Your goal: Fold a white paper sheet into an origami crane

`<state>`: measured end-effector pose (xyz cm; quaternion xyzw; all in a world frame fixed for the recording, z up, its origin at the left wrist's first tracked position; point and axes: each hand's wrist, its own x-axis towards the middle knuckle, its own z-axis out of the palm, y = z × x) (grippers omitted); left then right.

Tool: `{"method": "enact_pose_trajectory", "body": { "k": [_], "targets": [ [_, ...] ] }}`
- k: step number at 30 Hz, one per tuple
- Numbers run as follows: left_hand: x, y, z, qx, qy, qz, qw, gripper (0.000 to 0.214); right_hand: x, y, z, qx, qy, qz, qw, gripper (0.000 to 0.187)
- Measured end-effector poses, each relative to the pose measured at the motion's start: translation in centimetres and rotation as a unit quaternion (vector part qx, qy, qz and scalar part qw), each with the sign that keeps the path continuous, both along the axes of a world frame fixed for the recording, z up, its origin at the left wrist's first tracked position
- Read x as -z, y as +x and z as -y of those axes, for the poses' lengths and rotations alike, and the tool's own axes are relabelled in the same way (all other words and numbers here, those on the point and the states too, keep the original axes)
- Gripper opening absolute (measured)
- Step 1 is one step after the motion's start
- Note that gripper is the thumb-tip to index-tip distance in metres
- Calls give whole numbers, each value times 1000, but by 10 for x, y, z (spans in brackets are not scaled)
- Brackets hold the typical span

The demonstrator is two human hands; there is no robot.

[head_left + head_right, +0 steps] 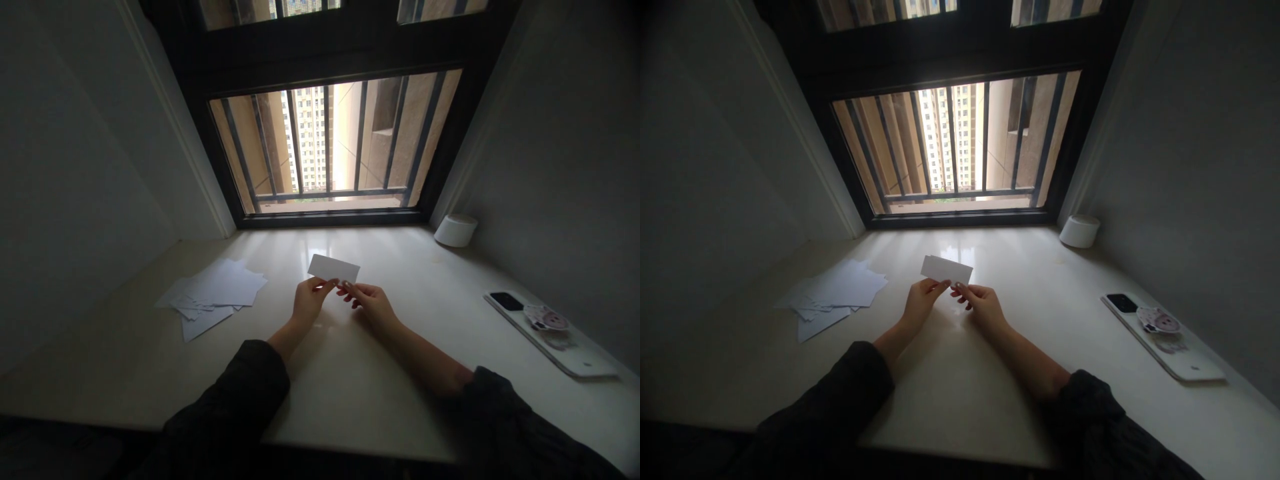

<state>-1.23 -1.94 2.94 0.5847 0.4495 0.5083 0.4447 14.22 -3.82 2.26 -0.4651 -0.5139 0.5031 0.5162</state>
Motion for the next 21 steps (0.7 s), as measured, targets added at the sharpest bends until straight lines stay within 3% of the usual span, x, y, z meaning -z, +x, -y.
{"method": "enact_pose_trajectory", "body": {
  "k": [4,21],
  "targets": [
    [-4,3,5,4,-27,53,998,26,4,-3,0,-7,-3,28,1000,35],
    [-4,-1,0,-17,-117,83,989,32,0,6,-3,-69,-34,33,996,34]
  ]
}}
